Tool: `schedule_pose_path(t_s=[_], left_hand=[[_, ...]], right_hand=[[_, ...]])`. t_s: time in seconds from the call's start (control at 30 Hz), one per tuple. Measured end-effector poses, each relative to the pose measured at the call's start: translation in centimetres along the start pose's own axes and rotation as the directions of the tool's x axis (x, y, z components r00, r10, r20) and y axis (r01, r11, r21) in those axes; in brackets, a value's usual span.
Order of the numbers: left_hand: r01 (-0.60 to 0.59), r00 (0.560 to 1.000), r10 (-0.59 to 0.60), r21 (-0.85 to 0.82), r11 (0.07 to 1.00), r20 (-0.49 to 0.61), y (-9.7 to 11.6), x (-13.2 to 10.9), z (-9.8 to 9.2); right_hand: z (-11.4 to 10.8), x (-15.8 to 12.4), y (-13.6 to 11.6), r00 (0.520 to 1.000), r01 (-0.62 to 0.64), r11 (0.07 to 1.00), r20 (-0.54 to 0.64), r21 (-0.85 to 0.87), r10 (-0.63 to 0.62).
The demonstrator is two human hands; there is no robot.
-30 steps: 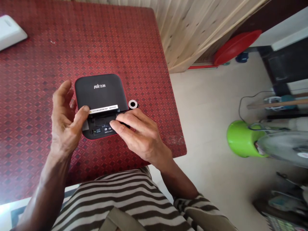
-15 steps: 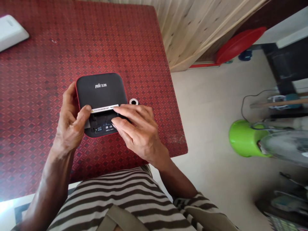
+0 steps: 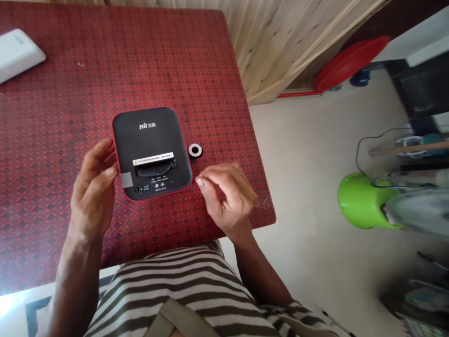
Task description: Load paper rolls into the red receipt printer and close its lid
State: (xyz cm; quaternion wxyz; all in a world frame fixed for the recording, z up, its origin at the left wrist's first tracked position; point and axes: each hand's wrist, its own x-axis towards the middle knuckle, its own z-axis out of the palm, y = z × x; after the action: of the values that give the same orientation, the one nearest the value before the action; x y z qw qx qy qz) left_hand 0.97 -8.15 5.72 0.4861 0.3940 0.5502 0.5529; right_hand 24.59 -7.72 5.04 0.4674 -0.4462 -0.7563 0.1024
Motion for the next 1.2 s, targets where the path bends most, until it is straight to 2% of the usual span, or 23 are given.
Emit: schedule_pose_path(t_s=[0.1, 0.2, 0.43, 0.6, 0.73, 1.07, 1.2], left_hand=[[0.011, 1.000, -0.010, 0.016, 1.000, -0.013, -0.2, -1.4, -0.1], [-0.015, 0.998, 0.019, 0.059, 0.998, -0.062, -0.5, -2.3, 0.4], [-0.065, 0.991, 0.078, 0.122, 0.990, -0.108, -0.8, -2.3, 0.7], [-0.038, 0.984, 0.030, -0.041, 0.998, -0.176, -0.8, -2.2, 1.7], [-0.050, 0.972, 0.026, -0.100, 0.994, -0.232, -0.7, -2.1, 2.9], [-0.082, 0.968, 0.051, -0.119, 0.989, -0.244, -1.2, -1.6, 3.1], [-0.054, 0.966, 0.029, -0.089, 0.995, -0.257, -1.1, -1.9, 3.2]], right_hand=[[-0.1, -1.7, 0.9, 0.994, -0.106, 0.992, 0.010, -0.065, 0.107], [0.2, -2.9, 0.9, 0.988, -0.147, 0.988, 0.032, -0.055, 0.149], [1.5, -3.0, -0.6, 0.994, -0.108, 0.994, 0.038, 0.035, 0.107], [1.5, -2.9, -0.4, 0.995, -0.101, 0.994, 0.024, 0.034, 0.100], [1.2, -3.0, 0.0, 0.993, -0.119, 0.993, 0.008, 0.018, 0.119], [1.7, -2.8, -0.1, 0.994, -0.112, 0.993, -0.010, 0.033, 0.113], [1.5, -1.8, -0.6, 0.994, -0.104, 0.994, -0.030, 0.026, 0.104]])
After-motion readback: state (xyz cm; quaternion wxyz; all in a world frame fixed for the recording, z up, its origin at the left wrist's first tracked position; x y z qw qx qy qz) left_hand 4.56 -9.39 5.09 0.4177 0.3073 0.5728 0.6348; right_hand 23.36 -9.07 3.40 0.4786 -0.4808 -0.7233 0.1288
